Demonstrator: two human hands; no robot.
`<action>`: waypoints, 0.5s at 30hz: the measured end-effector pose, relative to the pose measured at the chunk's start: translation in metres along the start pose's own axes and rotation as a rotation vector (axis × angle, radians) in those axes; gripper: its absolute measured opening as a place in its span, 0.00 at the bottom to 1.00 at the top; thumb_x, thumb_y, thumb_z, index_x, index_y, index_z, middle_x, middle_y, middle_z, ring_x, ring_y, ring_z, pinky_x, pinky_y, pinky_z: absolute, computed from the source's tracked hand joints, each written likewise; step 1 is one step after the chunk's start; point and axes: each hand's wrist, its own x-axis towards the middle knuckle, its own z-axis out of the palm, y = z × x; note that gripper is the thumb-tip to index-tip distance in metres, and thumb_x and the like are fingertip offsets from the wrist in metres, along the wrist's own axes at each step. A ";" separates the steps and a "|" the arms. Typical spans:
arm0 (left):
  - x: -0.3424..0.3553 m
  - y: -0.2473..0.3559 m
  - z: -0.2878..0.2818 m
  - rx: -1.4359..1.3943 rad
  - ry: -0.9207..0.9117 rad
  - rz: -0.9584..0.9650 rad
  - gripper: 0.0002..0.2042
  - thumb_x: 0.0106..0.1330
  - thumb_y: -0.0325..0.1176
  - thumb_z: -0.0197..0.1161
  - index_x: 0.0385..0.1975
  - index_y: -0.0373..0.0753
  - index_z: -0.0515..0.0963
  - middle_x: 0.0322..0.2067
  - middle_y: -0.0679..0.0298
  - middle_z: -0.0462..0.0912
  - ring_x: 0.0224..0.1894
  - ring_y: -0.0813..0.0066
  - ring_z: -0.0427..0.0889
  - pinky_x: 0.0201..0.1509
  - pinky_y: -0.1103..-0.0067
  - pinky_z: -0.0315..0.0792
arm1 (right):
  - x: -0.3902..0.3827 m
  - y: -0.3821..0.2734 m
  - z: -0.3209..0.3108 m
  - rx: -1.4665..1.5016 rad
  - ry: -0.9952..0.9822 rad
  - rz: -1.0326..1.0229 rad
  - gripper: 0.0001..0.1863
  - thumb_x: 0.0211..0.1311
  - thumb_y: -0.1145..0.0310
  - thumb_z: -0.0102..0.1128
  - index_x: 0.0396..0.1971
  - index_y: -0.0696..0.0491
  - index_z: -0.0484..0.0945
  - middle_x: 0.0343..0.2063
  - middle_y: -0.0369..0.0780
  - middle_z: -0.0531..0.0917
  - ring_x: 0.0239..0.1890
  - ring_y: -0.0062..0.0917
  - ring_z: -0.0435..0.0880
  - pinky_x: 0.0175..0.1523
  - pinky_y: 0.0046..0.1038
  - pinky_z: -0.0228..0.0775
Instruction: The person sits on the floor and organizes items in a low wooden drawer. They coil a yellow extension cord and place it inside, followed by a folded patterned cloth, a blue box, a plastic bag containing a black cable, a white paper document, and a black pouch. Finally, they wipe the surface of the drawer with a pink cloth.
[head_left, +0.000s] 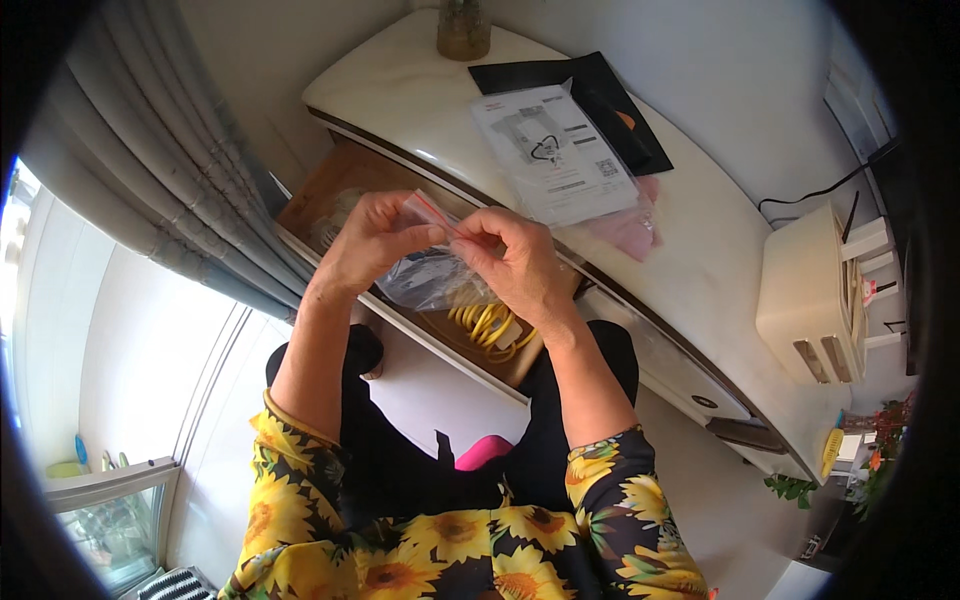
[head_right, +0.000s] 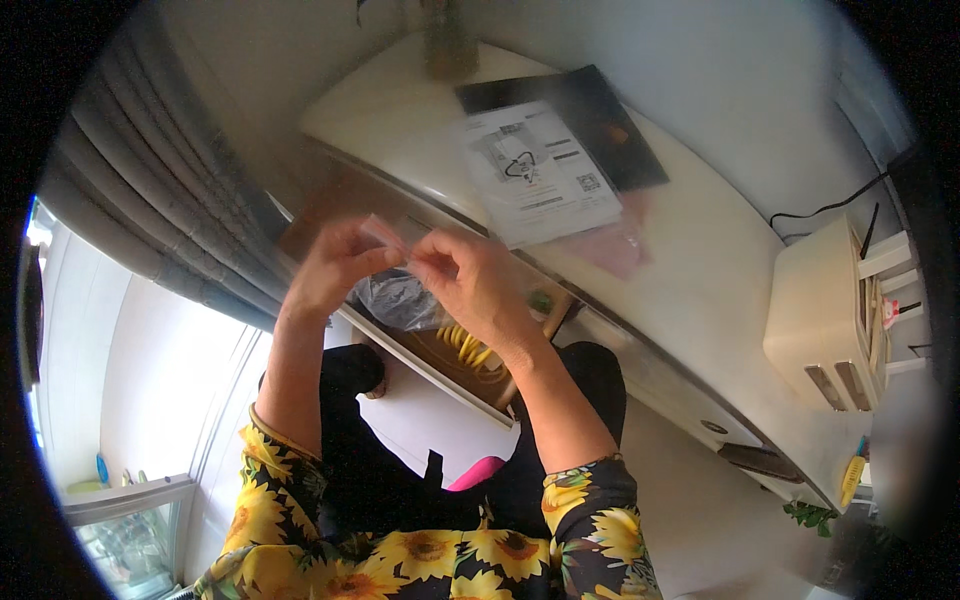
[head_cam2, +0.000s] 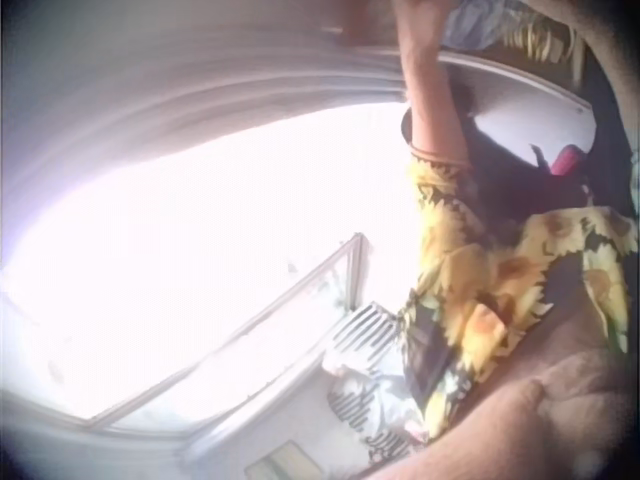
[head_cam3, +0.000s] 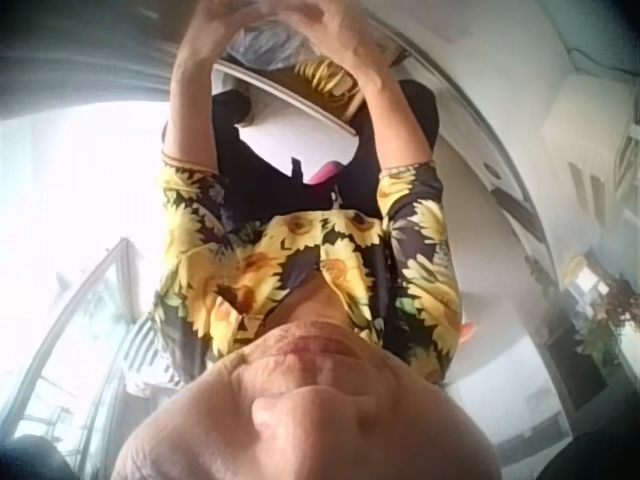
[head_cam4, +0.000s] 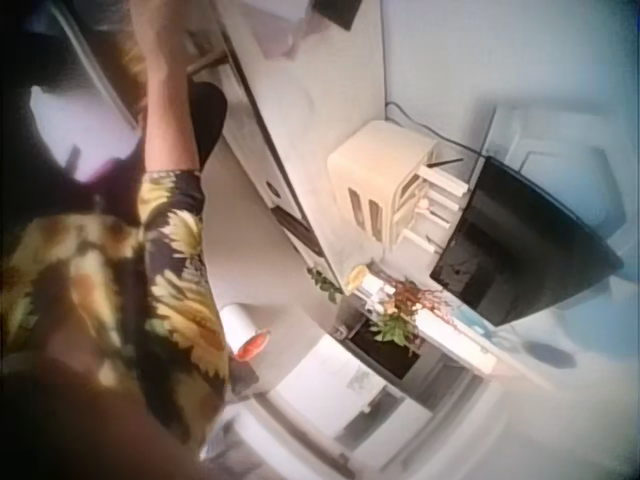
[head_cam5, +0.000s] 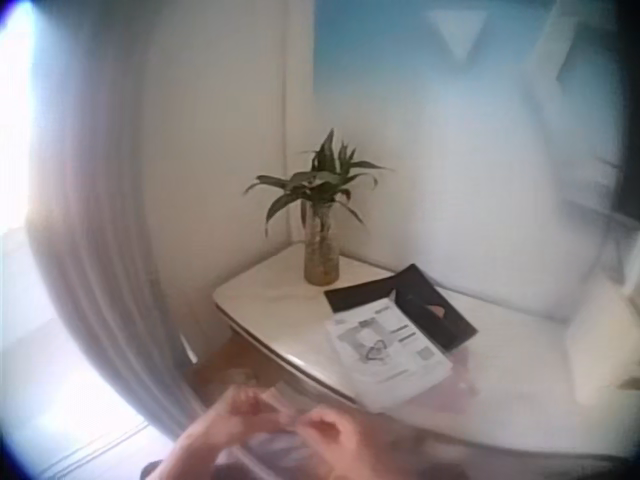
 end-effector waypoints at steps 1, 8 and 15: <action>0.000 -0.001 -0.001 -0.019 -0.005 0.009 0.07 0.62 0.32 0.64 0.36 0.38 0.79 0.33 0.64 0.81 0.37 0.76 0.79 0.45 0.78 0.73 | 0.000 0.001 0.000 -0.020 -0.005 -0.012 0.05 0.55 0.71 0.63 0.28 0.55 0.78 0.25 0.39 0.83 0.27 0.28 0.83 0.33 0.26 0.72; 0.001 -0.001 -0.002 -0.088 0.119 0.008 0.09 0.64 0.35 0.61 0.33 0.35 0.80 0.29 0.69 0.80 0.33 0.83 0.76 0.41 0.83 0.70 | -0.001 -0.002 0.000 -0.036 -0.039 0.018 0.04 0.55 0.76 0.63 0.29 0.57 0.76 0.25 0.35 0.80 0.25 0.18 0.78 0.33 0.20 0.70; 0.004 -0.002 -0.003 -0.065 0.162 0.045 0.06 0.64 0.32 0.60 0.30 0.36 0.79 0.26 0.70 0.77 0.32 0.84 0.73 0.38 0.83 0.67 | 0.002 -0.004 0.000 0.044 -0.019 -0.036 0.07 0.52 0.74 0.66 0.30 0.56 0.77 0.22 0.36 0.80 0.26 0.17 0.79 0.31 0.22 0.70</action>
